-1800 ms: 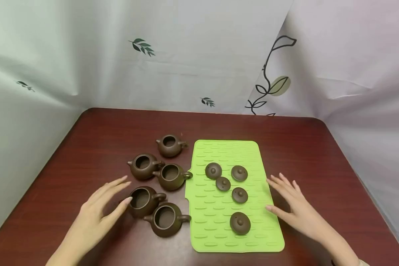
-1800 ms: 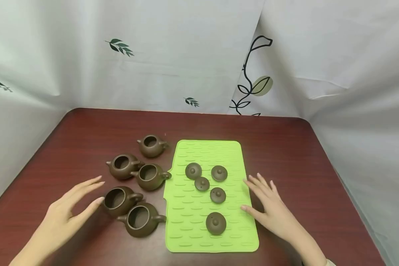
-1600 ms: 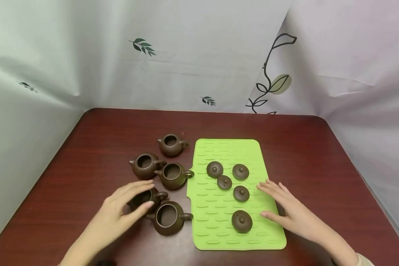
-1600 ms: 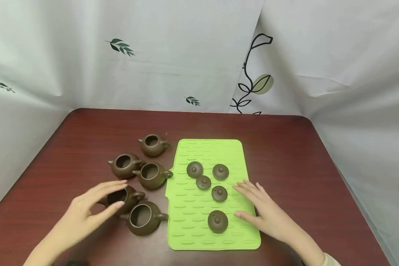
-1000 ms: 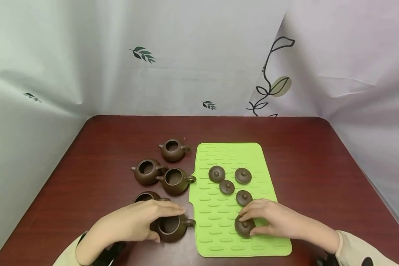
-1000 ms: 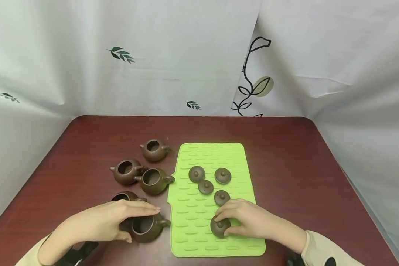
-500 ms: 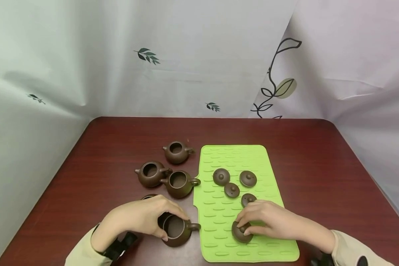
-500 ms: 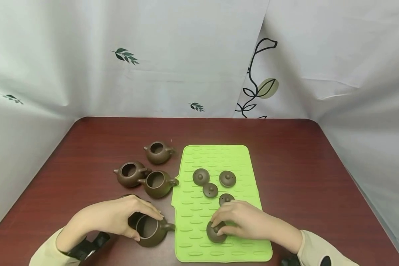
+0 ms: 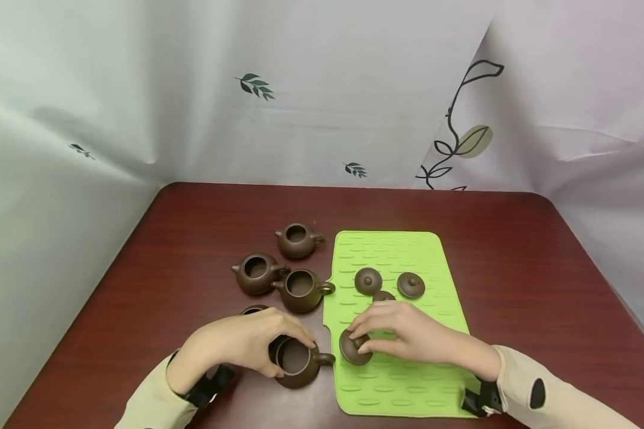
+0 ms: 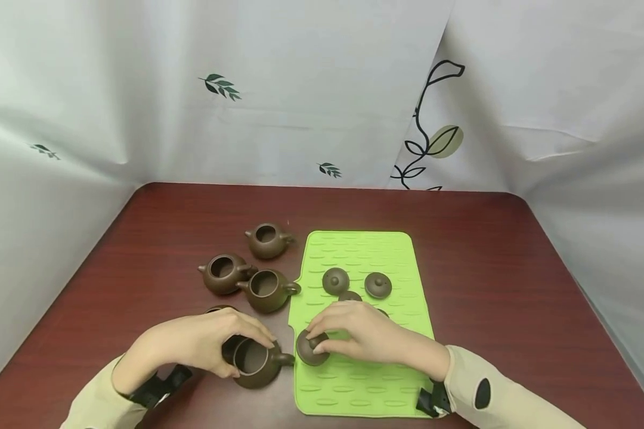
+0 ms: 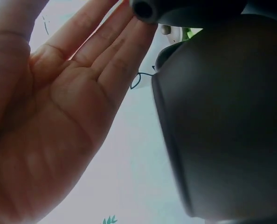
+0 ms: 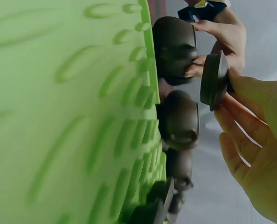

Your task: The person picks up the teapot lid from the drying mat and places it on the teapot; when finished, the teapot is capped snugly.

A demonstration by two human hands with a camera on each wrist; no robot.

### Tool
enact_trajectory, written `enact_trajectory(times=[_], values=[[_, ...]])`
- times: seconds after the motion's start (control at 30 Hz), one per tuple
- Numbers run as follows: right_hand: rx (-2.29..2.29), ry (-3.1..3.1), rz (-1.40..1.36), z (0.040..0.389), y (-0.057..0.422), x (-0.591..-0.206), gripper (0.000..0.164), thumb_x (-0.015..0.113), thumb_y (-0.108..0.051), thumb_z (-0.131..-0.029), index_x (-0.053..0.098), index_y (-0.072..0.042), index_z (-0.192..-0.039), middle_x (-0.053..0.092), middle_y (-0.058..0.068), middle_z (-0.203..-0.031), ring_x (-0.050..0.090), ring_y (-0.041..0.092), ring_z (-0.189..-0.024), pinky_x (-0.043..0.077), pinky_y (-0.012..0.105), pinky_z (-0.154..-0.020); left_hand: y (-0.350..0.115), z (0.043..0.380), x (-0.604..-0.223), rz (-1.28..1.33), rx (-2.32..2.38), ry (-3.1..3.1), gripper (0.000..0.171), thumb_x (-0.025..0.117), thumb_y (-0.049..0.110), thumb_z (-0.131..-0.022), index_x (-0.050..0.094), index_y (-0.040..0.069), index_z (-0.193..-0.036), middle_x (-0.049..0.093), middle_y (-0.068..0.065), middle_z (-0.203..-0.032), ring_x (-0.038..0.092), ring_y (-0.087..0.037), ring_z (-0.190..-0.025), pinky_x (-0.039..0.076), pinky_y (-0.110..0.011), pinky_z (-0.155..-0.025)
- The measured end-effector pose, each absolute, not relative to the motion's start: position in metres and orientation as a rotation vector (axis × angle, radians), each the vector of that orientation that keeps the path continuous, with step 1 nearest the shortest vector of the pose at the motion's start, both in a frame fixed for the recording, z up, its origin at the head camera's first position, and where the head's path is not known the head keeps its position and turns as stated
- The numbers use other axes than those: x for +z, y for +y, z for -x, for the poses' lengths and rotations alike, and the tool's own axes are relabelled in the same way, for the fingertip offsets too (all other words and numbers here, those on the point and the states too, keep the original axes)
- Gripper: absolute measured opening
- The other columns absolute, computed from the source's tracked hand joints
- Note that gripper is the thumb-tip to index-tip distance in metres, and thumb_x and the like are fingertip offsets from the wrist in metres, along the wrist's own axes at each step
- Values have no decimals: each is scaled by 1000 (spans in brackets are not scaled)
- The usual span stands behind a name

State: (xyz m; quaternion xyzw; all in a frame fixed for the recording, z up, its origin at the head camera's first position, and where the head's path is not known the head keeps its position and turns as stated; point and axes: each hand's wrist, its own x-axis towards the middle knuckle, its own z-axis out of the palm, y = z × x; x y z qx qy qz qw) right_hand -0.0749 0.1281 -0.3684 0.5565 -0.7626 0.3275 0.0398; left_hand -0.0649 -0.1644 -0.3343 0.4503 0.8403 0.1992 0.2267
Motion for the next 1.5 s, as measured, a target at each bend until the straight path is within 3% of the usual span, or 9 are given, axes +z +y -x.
enact_trajectory(times=[0.27,0.7,1.03,1.2,1.5], values=[[1040,-2319,-1767,76,95,-363,19,65,-27,-88,68,-20,-106,66,-8,-109,58,2,-103,44,16,-89,-162,68,-336,-1190,487,2365,61,81,20,-65,61,20,-122,55,11,-125,51,-5,-114,44,-29,-94],[864,-2172,-1739,64,53,-362,19,66,-29,-87,70,-17,-102,67,-7,-104,60,3,-98,44,15,-89,-164,68,-335,-1210,536,2349,46,88,24,-58,65,25,-97,58,20,-98,54,4,-89,46,-17,-83],[670,-2134,-1591,54,40,-365,16,68,-28,-84,72,-18,-97,69,-8,-99,61,5,-93,46,16,-87,-164,68,-336,-1171,606,2330,47,89,21,-57,62,25,-96,57,20,-95,53,5,-86,46,-15,-79],[595,-2178,-1558,49,41,-370,18,66,-27,-86,71,-17,-100,68,-8,-100,60,6,-94,47,19,-85,-163,67,-335,-1178,580,2345,48,88,23,-59,63,23,-101,59,18,-101,53,3,-91,46,-18,-84],[440,-2313,-1598,41,48,-367,34,60,-32,-91,63,-16,-120,64,-5,-117,58,9,-106,47,24,-85,-182,68,-321,-1192,661,2348,66,84,20,-64,59,17,-124,58,10,-122,52,-5,-113,44,-30,-96]])
